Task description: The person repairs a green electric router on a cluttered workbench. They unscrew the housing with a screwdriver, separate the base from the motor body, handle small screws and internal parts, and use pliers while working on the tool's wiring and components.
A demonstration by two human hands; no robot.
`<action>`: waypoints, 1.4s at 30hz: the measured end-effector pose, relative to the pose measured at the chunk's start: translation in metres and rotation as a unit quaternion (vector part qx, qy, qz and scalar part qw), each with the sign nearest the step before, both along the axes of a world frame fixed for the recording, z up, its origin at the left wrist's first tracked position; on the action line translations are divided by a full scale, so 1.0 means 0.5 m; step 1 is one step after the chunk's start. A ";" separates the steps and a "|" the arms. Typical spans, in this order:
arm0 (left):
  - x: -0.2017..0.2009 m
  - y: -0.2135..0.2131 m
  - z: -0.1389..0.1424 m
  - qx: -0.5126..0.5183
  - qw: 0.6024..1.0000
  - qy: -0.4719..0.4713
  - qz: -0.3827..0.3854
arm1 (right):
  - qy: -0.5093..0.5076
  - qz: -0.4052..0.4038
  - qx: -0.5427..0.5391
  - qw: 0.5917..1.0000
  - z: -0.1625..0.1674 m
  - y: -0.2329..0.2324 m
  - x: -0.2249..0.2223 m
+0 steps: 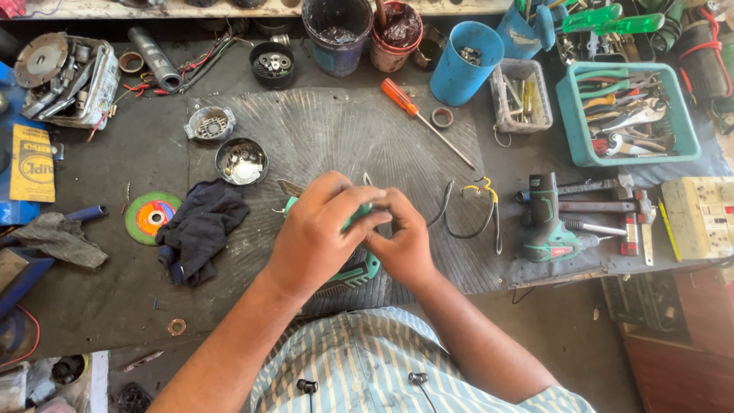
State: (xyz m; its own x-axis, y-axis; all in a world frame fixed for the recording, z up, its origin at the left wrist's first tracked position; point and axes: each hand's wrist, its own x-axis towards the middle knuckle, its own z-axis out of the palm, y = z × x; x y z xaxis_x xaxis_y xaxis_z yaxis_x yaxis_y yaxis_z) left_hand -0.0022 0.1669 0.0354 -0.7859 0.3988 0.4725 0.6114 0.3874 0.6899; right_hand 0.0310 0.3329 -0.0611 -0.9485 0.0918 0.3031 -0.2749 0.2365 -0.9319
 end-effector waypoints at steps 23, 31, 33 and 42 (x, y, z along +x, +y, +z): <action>0.001 -0.033 0.019 0.093 0.979 0.014 -0.179 | 0.101 0.047 0.158 0.981 0.007 0.015 -0.001; -0.007 -0.035 0.018 -0.025 0.995 -0.007 -0.093 | 0.055 -0.001 0.129 0.990 -0.006 -0.004 -0.001; -0.004 -0.049 0.021 0.055 0.984 0.037 -0.162 | 0.080 0.032 0.158 0.984 -0.005 0.008 -0.001; -0.004 -0.043 0.010 -0.072 0.995 0.006 -0.064 | 0.058 -0.035 0.154 0.986 -0.006 -0.009 0.000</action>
